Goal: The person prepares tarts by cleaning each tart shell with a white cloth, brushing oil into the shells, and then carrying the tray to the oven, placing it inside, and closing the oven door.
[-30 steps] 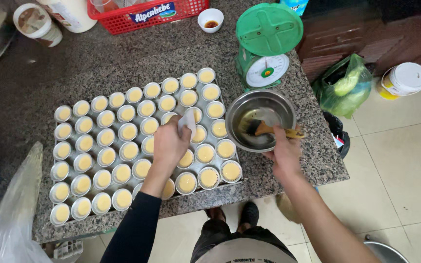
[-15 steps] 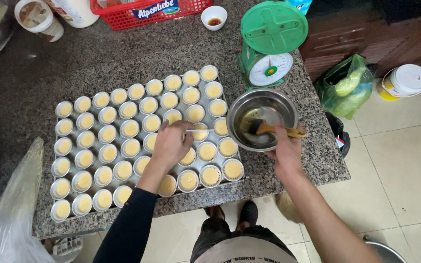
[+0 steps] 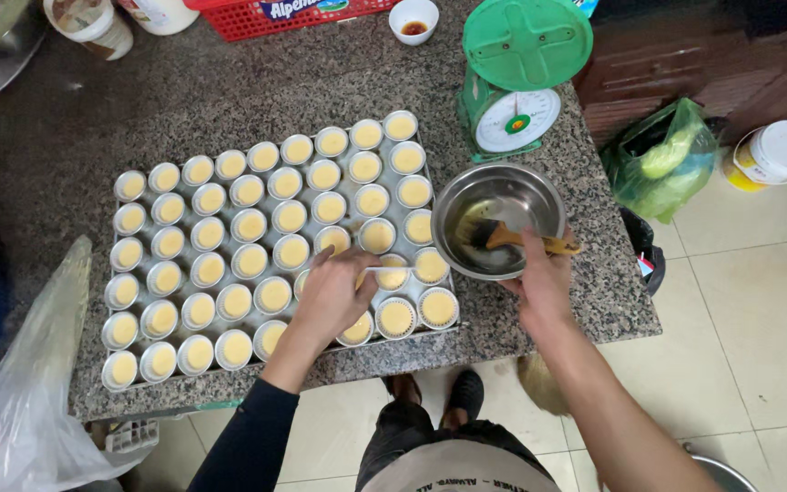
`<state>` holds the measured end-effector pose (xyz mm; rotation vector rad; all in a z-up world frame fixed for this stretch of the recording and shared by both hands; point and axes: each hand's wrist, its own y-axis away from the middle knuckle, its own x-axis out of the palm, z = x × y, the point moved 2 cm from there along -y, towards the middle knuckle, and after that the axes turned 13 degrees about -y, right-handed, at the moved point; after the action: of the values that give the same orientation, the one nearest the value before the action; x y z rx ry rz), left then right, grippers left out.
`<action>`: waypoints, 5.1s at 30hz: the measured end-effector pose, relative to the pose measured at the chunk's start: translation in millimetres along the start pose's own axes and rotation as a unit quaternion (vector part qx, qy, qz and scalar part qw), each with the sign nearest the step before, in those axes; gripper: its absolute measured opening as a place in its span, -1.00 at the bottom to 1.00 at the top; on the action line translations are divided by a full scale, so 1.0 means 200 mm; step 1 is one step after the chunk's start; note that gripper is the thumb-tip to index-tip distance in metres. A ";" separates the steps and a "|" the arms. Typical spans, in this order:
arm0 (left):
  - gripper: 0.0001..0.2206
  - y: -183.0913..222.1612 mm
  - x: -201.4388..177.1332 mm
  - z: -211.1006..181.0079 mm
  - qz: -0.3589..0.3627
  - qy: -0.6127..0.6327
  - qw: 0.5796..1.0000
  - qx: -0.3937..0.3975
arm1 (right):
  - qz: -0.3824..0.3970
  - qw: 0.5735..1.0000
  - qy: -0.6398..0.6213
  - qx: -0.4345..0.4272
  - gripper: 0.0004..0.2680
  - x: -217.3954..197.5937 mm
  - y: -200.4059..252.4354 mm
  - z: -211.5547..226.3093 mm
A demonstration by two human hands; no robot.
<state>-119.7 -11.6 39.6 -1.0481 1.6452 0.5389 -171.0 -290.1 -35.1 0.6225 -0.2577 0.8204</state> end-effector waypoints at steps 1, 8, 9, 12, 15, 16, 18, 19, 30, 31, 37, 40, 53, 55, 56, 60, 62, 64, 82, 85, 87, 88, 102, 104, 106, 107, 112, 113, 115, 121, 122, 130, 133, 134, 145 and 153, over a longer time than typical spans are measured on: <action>-0.83 0.01 -0.01 -0.02 -0.001 0.001 1.000 0.000 | 0.000 1.000 0.001 -0.001 -0.59 -0.01 0.00 0.00; -0.73 0.01 0.05 -0.05 -0.028 0.032 0.985 -0.170 | -0.007 1.000 0.007 0.011 -0.64 -0.04 0.00 0.00; -0.72 0.02 0.08 -0.05 -0.050 0.026 0.984 -0.169 | -0.016 0.999 0.020 0.020 -0.65 -0.04 0.01 0.00; -0.69 0.01 0.12 -0.07 -0.031 0.009 0.985 -0.169 | -0.007 1.000 0.011 0.026 -0.65 -0.05 0.02 0.01; -0.71 0.00 0.00 -0.13 -0.045 0.004 0.982 -0.185 | 0.006 0.999 0.042 0.011 -0.64 -0.07 0.04 0.03; -0.71 -0.01 -0.06 -0.17 -0.044 0.004 0.982 -0.182 | 0.004 0.999 0.041 0.009 -0.64 -0.07 0.04 0.04; -0.66 -0.06 -0.16 -0.24 -0.045 0.041 0.976 -0.210 | -0.007 0.999 0.036 0.018 -0.59 -0.07 0.06 0.06; -0.66 -0.09 -0.20 -0.29 -0.045 0.042 0.976 -0.207 | -0.009 0.999 0.035 0.016 -0.59 -0.07 0.07 0.07; -0.77 -0.31 0.10 -0.58 -0.031 0.064 0.994 -0.077 | 0.077 0.989 0.035 -0.118 -0.58 -0.08 0.12 0.09; -0.77 -0.31 0.10 -0.58 -0.030 0.063 0.995 -0.075 | 0.075 0.990 0.033 -0.118 -0.58 -0.10 0.10 0.08; -0.73 -0.26 -0.09 -0.62 -0.069 0.140 0.981 -0.119 | 0.053 0.992 -0.006 -0.113 -0.58 -0.13 0.06 0.12; -0.74 -0.24 -0.12 -0.61 -0.073 0.142 0.981 -0.107 | 0.008 0.998 0.046 -0.030 -0.59 -0.10 0.09 0.15; -0.71 -0.14 -0.09 -0.45 -0.062 0.097 0.975 -0.191 | 0.024 0.999 0.028 0.032 -0.62 -0.13 0.06 0.07; -0.72 -0.12 -0.08 -0.38 -0.089 0.094 0.973 -0.189 | 0.009 0.999 0.022 0.036 -0.61 -0.16 0.04 0.05; -0.73 -0.11 -0.07 -0.35 -0.095 0.071 0.977 -0.176 | -0.005 0.999 0.031 0.037 -0.63 -0.18 0.03 0.04; -0.72 -0.11 0.09 -0.27 -0.038 0.014 0.979 -0.201 | -0.021 0.999 0.012 0.022 -0.65 -0.27 -0.02 0.02; -0.73 -0.12 0.17 -0.26 -0.028 0.004 0.980 -0.195 | -0.022 0.999 0.004 0.023 -0.67 -0.28 -0.03 0.02; -0.74 -0.11 0.20 -0.26 -0.019 -0.008 0.982 -0.187 | -0.023 0.999 -0.006 0.022 -0.68 -0.29 -0.02 0.01; -0.84 0.06 -0.01 -0.34 -0.003 0.021 1.000 0.008 | -0.044 0.998 0.038 0.025 -0.64 -0.30 0.02 0.09; -0.83 0.12 0.02 -0.39 0.023 0.033 0.999 0.000 | -0.019 0.999 0.006 0.035 -0.64 -0.30 0.04 0.09; -0.82 0.10 0.06 -0.40 0.033 -0.012 0.999 0.030 | -0.007 0.999 -0.006 0.033 -0.66 -0.28 0.04 0.08; -0.82 0.11 0.06 -0.40 0.032 -0.013 0.999 0.028 | -0.005 0.999 -0.005 0.033 -0.66 -0.28 0.04 0.08; -0.71 0.17 0.10 -0.41 -0.002 0.069 0.980 -0.185 | 0.007 0.999 0.011 0.039 -0.64 -0.24 0.09 0.05; -0.72 0.21 0.00 -0.39 -0.016 0.068 0.978 -0.198 | 0.010 0.999 0.016 0.037 -0.64 -0.21 0.10 0.06; -0.72 0.24 -0.07 -0.37 -0.032 0.068 0.974 -0.212 | 0.014 0.999 0.021 0.033 -0.64 -0.19 0.10 0.06; -0.73 0.26 -0.10 -0.35 -0.030 0.044 0.974 -0.222 | 0.025 0.999 0.019 0.029 -0.65 -0.17 0.10 0.05; -0.72 0.31 -0.01 -0.27 -0.010 0.030 0.965 -0.262 | 0.033 0.998 0.047 0.039 -0.66 -0.10 0.11 0.02; -0.72 0.32 0.03 -0.26 -0.018 0.028 0.967 -0.251 | 0.040 0.998 0.040 0.042 -0.66 -0.09 0.11 0.01; -0.73 0.32 0.08 -0.24 -0.025 0.026 0.969 -0.243 | 0.048 0.997 0.036 0.047 -0.66 -0.09 0.11 0.01; -0.76 0.35 -0.01 -0.26 0.004 -0.013 0.971 -0.238 | 0.034 0.997 0.057 0.043 -0.66 -0.09 0.13 0.03; -0.77 0.35 -0.04 -0.26 -0.024 -0.007 0.979 -0.204 | 0.036 0.997 0.055 0.040 -0.65 -0.09 0.13 0.04; -0.81 0.32 -0.01 -0.26 -0.030 -0.053 0.997 -0.044 | 0.050 0.997 0.039 0.033 -0.64 -0.09 0.11 0.04; -0.80 0.32 -0.14 -0.27 -0.025 -0.032 0.996 -0.073 | 0.050 0.997 0.046 0.022 -0.66 -0.10 0.11 0.05; -0.80 0.31 -0.21 -0.27 -0.069 -0.016 0.996 -0.056 | 0.053 0.997 0.051 0.026 -0.68 -0.09 0.10 0.06; -0.80 0.08 -0.42 -0.03 -0.169 0.225 0.933 -0.224 | 0.148 0.982 0.090 0.076 -0.68 0.25 0.12 0.15; -0.84 0.07 -0.19 0.37 -0.166 0.566 0.742 -0.320 | 0.234 0.960 0.071 0.134 -0.71 0.60 0.09 0.05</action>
<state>-91.1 66.9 46.9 -2.4767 2.2366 0.1732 -104.4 -214.7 32.9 0.7648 -0.1633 1.3675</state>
